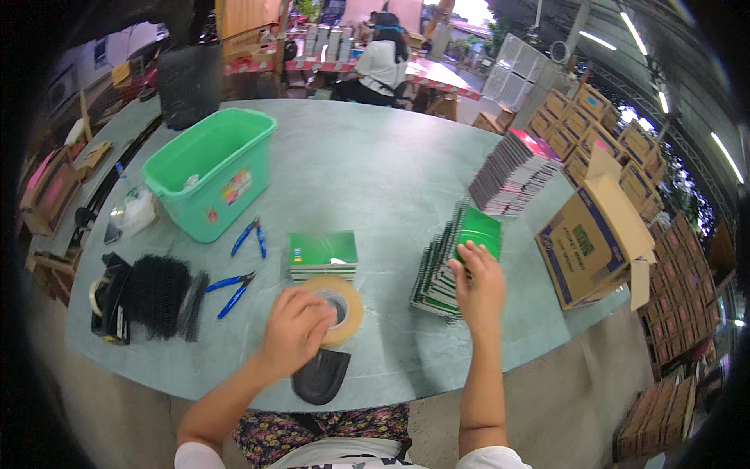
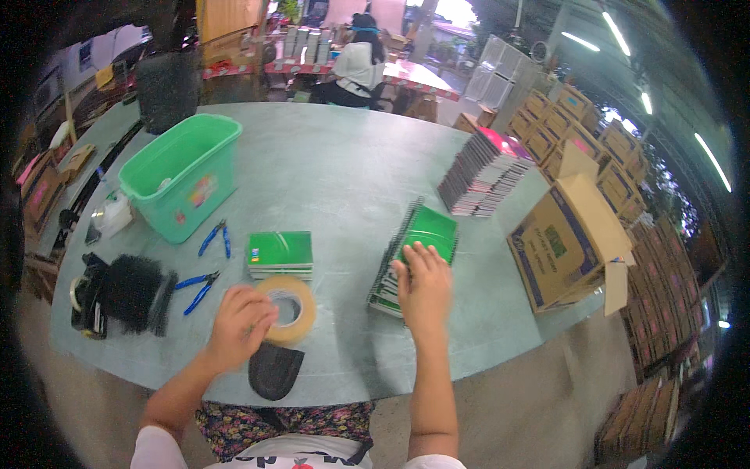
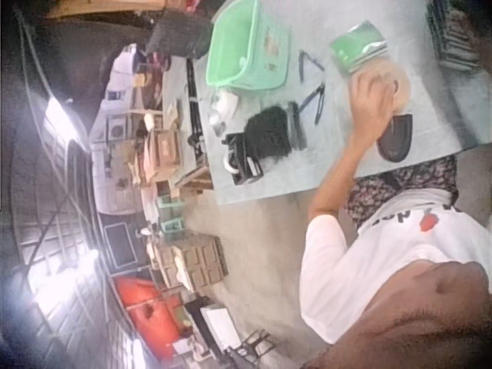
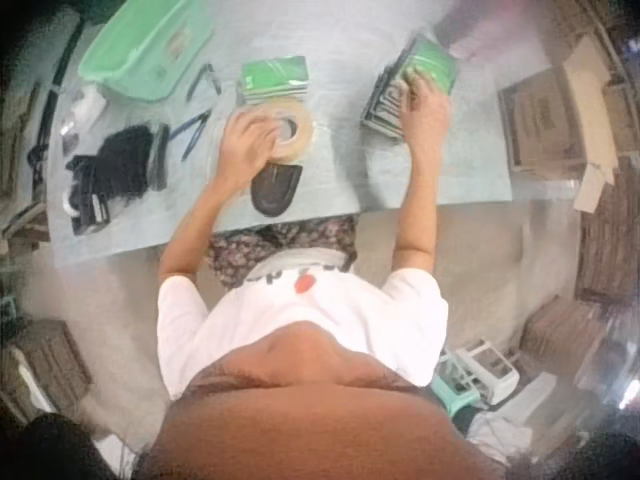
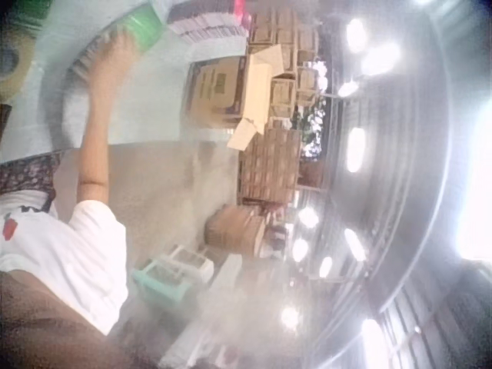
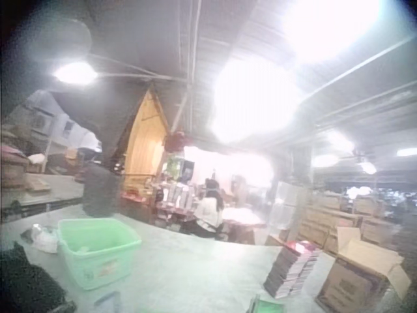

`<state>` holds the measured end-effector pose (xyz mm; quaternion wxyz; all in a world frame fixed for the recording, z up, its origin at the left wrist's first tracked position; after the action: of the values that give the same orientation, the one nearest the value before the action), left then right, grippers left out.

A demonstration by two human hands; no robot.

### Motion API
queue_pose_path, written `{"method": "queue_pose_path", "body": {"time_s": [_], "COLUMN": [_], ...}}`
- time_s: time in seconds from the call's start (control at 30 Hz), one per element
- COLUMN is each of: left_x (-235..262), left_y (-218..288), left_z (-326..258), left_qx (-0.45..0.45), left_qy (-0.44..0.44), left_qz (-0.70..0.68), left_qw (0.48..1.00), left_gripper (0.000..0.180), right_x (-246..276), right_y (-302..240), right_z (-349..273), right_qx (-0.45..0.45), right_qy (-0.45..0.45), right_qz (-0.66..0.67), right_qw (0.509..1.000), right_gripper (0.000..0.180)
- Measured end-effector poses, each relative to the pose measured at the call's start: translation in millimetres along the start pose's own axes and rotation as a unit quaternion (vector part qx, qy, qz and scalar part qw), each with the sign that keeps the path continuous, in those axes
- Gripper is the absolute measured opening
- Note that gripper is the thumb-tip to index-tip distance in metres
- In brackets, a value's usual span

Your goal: The person threads a plastic spiral spine through the holes of green notebooks by hand, occasionally using pliers to trim or adjust the wire and applying tape to the ends.

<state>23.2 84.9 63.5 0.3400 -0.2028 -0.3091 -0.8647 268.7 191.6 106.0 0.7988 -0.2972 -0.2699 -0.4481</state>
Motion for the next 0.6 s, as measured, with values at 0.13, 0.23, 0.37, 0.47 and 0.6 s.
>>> {"method": "queue_pose_path", "body": {"time_s": [0.13,0.23,0.37,0.47,0.6], "left_x": [-20.3,-41.3,-71.3,-70.7,-49.3], "left_y": [-76.7,-112.1,-120.9,-122.1,-95.7], "left_z": [5.4,9.3,4.7,-1.5,2.6], "left_qx": [0.012,-0.003,-0.030,0.008,0.060], "left_qy": [-0.036,-0.028,-0.084,-0.109,-0.106], "left_qz": [0.120,0.216,0.290,0.248,0.106], "left_qw": [0.992,0.976,0.953,0.963,0.987], "left_gripper": [0.015,0.021,0.031,0.028,0.022], "right_x": [5.6,28.9,3.7,-42.0,-109.7], "right_y": [-0.9,-50.5,-76.6,-75.2,-43.8], "right_z": [-4.7,-16.4,-33.7,-54.7,-84.6], "right_qx": [-0.019,0.083,0.117,0.065,-0.115], "right_qy": [0.023,0.082,-0.016,-0.110,-0.108], "right_qz": [0.090,0.109,0.217,0.304,0.435], "right_qw": [0.996,0.987,0.969,0.944,0.887], "right_gripper": [0.018,0.010,0.012,0.011,0.026]}}
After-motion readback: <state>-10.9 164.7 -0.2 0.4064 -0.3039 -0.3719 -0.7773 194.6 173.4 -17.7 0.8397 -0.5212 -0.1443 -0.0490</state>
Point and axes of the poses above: each hand's wrist, its own z-axis towards the middle knuckle, its own x-axis out of the back of the hand, y = z × x, the point moved 10 cm from there along z, towards the middle knuckle, and after that the axes turned 2 degrees about z, right-handed, at the moved point
